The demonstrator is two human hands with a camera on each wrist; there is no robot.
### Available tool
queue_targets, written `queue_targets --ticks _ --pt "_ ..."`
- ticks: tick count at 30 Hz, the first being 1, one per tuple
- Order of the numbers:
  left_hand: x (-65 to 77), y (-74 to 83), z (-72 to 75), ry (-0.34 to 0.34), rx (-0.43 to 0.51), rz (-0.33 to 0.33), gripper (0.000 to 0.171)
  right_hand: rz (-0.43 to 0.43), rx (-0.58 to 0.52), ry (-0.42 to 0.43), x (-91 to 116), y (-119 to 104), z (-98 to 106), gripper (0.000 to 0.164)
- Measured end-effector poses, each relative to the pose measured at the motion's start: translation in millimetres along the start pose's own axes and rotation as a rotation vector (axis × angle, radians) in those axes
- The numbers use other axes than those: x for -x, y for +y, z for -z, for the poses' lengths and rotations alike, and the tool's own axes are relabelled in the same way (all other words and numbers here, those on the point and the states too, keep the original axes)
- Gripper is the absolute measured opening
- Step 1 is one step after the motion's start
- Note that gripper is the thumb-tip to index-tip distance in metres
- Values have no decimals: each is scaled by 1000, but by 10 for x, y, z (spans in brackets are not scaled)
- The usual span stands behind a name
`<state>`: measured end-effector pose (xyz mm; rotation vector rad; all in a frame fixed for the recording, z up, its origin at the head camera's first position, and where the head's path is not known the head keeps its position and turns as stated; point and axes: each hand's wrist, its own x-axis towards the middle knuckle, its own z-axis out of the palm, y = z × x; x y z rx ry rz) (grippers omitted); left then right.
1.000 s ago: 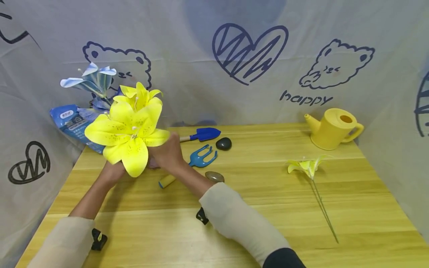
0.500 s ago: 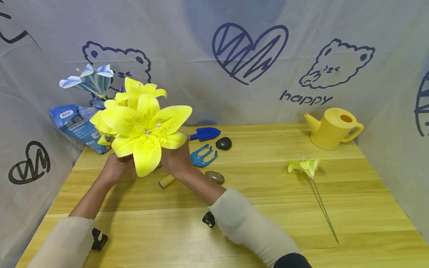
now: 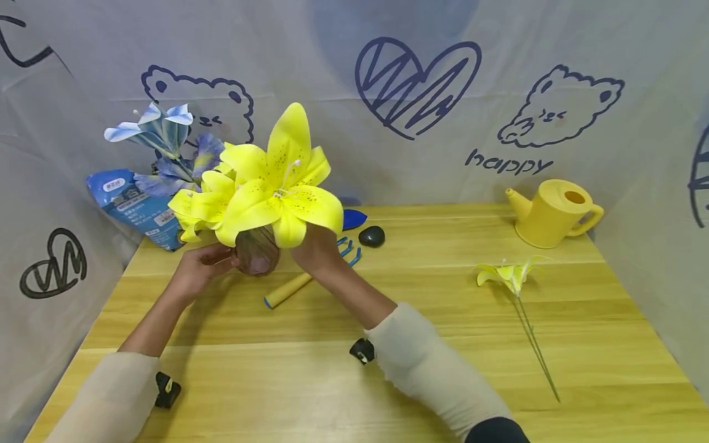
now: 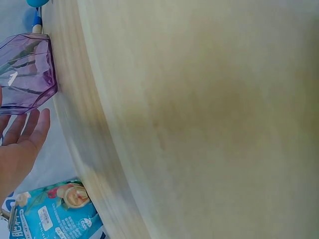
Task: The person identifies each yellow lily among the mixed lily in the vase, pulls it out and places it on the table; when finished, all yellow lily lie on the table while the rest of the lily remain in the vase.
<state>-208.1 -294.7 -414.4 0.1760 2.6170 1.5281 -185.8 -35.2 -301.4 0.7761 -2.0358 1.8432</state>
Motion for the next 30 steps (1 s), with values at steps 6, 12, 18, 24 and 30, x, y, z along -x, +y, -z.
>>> queue_targets --ticks 6,12,18,24,30 --pt "23 5 -26 -1 -3 3 56 330 60 196 -59 -222 323 7" --pt "31 -9 -44 -8 -13 29 58 271 13 104 111 -321 943 9" --pt "40 -19 -24 -8 -39 50 60 -66 232 6 545 -146 1715 13" --pt "22 10 9 4 -47 25 61 -390 464 -155 1085 145 2291 21" --pt "3 28 -4 -7 -20 35 63 -547 482 -268 1482 448 2566 23"
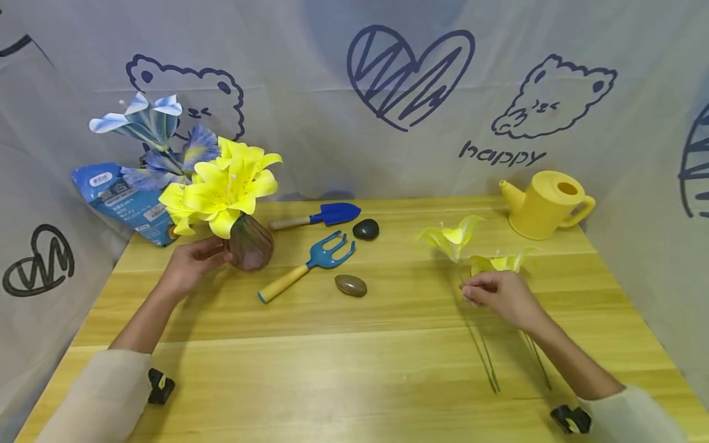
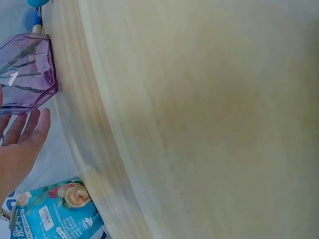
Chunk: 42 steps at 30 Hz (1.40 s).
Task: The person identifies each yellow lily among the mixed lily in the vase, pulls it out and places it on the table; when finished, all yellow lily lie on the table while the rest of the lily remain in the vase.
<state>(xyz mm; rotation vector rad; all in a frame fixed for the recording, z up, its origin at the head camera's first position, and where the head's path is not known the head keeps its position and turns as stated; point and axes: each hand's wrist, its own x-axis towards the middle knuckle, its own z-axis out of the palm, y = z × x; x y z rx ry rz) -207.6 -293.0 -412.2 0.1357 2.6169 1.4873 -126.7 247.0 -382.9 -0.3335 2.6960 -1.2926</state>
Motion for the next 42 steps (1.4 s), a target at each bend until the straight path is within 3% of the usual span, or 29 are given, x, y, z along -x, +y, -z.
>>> queue_targets --ticks 12,19,26,30,32,36,42 --pt "1 2 -6 5 19 -5 62 -149 99 -35 -25 388 -101 17" --pt "3 1 2 7 12 0 61 -141 148 -20 -50 400 -45 18" --pt "-16 -23 12 1 -15 -16 61 -99 309 -3 -21 198 -7 21" --pt "-18 -19 11 1 -19 -2 63 -85 484 22 -47 -123 -43 39" --pt "-19 -19 11 5 -16 0 63 -51 508 20 -123 -334 -93 37" --pt "-25 -11 9 10 -8 3 63 54 345 11 -427 -761 -307 17" --pt "-17 -13 19 -1 3 6 62 230 -86 -12 -1082 -1196 -814 21"
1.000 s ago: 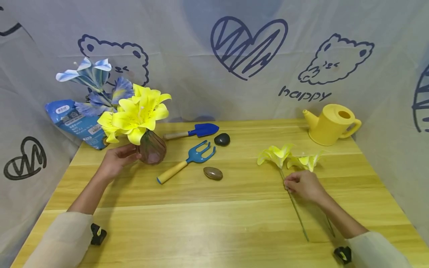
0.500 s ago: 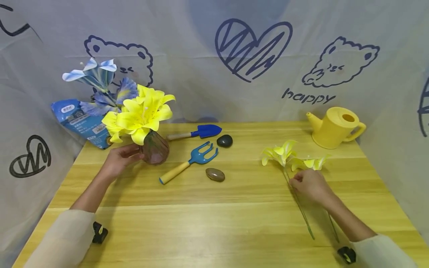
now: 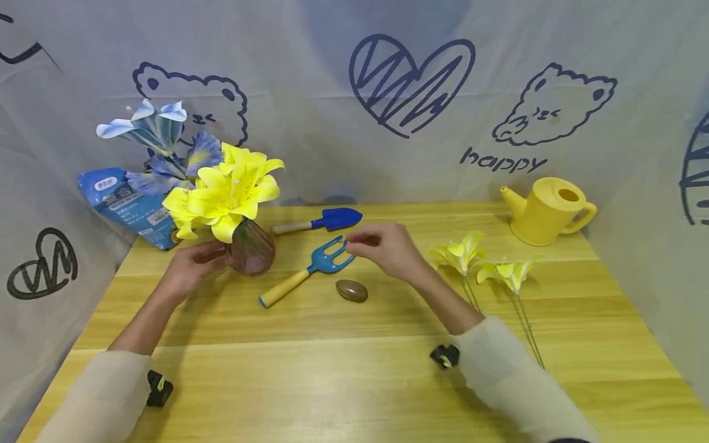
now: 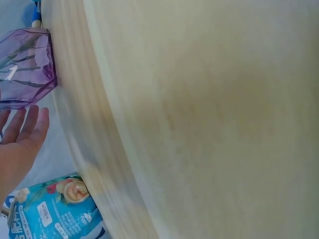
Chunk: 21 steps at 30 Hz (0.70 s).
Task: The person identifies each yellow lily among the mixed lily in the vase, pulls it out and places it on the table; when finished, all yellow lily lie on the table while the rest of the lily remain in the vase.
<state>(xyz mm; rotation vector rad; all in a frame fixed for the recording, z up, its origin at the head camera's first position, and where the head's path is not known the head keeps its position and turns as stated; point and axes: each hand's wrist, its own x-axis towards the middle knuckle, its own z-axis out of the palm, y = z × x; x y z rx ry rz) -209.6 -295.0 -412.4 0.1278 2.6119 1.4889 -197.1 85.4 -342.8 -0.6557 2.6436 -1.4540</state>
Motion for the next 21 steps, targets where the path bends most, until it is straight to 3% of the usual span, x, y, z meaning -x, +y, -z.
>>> queue_targets --ticks 3,7,13,16,21 --pt "0 -11 21 5 2 6 60 26 -177 17 -339 -81 -289 22" --pt "-3 -30 30 1 0 7 59 37 -317 67 -659 -248 -678 25" --pt "7 -40 27 3 11 -14 58 -13 -487 184 -820 -644 -1078 18" --pt "6 -31 25 -7 31 -19 57 -3 -364 244 -906 -655 -1246 19" --pt "4 -23 28 -23 39 -4 57 162 -14 271 -997 -592 -1378 15"
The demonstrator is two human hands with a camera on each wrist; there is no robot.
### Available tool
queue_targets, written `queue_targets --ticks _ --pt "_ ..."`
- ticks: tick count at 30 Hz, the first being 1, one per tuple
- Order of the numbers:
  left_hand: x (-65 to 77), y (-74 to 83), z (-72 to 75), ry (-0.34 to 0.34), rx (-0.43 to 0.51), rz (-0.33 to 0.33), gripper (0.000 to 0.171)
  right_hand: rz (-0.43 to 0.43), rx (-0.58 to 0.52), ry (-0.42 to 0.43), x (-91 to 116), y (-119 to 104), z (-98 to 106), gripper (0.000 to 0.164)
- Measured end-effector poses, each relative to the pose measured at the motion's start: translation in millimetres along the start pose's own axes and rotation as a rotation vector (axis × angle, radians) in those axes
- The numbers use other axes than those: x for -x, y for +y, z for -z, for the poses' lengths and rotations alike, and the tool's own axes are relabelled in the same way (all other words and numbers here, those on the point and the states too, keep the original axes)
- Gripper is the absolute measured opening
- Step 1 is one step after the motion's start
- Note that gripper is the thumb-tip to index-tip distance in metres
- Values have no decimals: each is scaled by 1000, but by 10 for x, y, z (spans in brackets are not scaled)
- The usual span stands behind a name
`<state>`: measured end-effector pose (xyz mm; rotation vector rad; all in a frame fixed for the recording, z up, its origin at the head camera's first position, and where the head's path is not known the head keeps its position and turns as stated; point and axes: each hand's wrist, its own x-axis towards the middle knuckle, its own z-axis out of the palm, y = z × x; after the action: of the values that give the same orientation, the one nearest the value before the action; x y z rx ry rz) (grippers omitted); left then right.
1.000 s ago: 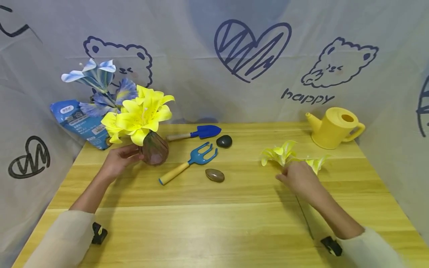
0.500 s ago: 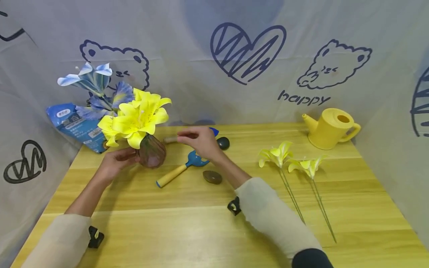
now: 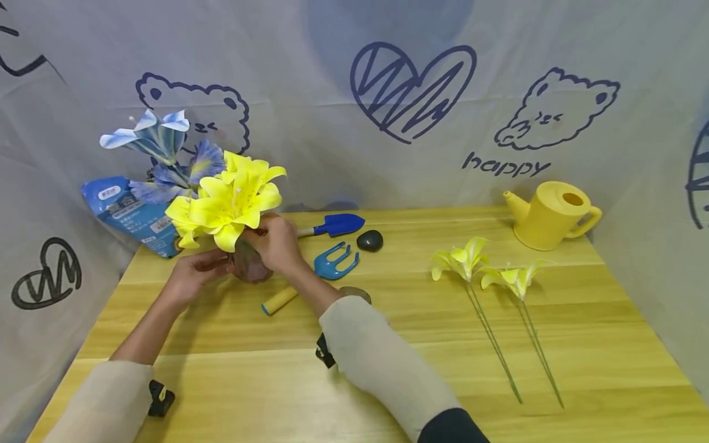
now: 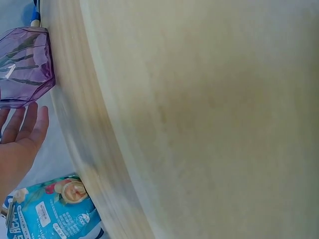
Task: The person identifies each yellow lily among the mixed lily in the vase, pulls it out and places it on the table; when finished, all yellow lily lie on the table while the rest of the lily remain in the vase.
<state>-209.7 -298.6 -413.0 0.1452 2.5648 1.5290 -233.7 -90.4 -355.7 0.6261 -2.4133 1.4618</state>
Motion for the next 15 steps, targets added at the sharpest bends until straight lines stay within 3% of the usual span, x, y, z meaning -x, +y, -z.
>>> queue_targets --ticks 2,9,15 --pt "5 -3 -2 -2 2 -1 56 61 60 -3 -4 17 -21 15" --pt "-1 -6 -7 18 -21 -14 53 105 123 24 -31 28 -67 13" --pt "2 -11 -13 28 3 -46 52 190 55 107 16 -4 -103 16"
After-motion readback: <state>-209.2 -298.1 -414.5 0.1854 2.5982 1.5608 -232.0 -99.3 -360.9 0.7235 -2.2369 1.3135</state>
